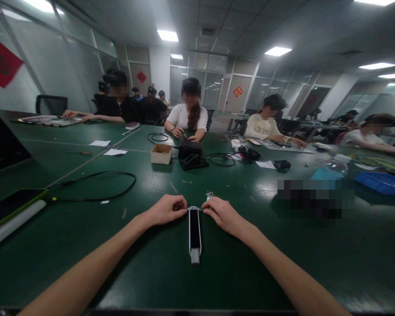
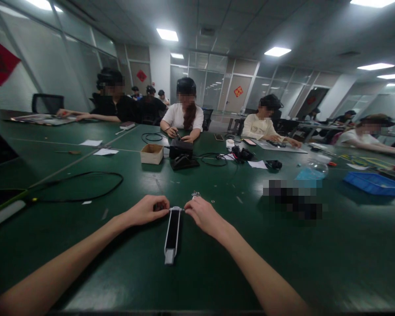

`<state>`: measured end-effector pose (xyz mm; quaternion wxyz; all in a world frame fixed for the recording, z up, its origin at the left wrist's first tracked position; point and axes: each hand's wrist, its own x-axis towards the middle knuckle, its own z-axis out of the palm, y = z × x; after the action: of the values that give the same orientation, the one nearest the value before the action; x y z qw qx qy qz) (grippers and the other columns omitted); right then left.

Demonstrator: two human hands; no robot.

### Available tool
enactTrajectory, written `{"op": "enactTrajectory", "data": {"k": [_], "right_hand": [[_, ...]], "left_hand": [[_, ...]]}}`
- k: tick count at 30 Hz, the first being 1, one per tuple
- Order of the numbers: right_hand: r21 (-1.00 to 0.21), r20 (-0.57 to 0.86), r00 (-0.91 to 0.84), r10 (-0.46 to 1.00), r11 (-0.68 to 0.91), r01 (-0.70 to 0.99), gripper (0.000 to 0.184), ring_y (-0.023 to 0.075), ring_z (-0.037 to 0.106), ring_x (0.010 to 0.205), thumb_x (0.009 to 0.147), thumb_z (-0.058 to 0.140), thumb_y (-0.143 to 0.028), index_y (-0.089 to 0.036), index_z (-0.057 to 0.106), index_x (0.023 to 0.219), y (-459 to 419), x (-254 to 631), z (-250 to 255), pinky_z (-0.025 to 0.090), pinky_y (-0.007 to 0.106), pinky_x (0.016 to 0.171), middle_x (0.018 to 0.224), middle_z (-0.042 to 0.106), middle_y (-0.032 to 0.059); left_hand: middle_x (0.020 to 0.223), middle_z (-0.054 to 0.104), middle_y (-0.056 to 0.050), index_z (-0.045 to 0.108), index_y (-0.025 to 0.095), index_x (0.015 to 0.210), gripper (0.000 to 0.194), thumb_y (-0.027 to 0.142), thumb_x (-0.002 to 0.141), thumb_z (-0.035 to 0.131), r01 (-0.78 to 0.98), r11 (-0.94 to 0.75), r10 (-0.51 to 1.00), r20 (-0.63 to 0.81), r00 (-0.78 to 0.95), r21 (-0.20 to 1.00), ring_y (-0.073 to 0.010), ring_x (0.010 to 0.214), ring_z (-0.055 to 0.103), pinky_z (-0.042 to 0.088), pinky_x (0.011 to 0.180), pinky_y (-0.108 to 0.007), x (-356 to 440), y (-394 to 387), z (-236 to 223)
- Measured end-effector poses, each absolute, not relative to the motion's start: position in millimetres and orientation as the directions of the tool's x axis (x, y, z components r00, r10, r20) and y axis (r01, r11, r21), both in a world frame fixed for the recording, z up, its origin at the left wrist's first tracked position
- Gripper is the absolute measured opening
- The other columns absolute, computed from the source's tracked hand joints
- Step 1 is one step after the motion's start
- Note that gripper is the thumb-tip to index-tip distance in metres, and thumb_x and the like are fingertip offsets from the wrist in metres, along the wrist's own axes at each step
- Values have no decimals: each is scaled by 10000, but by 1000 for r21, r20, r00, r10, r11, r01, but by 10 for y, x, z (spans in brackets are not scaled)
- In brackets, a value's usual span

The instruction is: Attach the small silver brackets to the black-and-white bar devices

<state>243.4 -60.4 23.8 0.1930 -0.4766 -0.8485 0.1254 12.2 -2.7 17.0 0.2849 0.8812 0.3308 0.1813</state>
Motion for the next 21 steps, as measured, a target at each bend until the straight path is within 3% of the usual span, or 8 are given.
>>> {"op": "enactTrajectory", "data": {"k": [10, 21], "right_hand": [[-458, 224, -432, 874, 485, 745, 100, 149, 584, 796, 876, 568, -214, -153, 625, 929, -574, 2451, 173, 481, 289, 720, 884, 630, 45], [-462, 304, -419, 856, 517, 721, 81, 171, 584, 847, 834, 622, -188, -164, 621, 912, -549, 2424, 106, 478, 314, 779, 893, 642, 48]], "left_hand": [[720, 614, 9, 633, 157, 870, 137, 269, 818, 574, 469, -626, 683, 148, 715, 623, -120, 628, 563, 431, 594, -212, 116, -32, 155], [719, 604, 12, 624, 164, 869, 132, 271, 816, 569, 478, -619, 688, 136, 713, 623, -123, 636, 562, 428, 597, -217, 119, -32, 155]]}}
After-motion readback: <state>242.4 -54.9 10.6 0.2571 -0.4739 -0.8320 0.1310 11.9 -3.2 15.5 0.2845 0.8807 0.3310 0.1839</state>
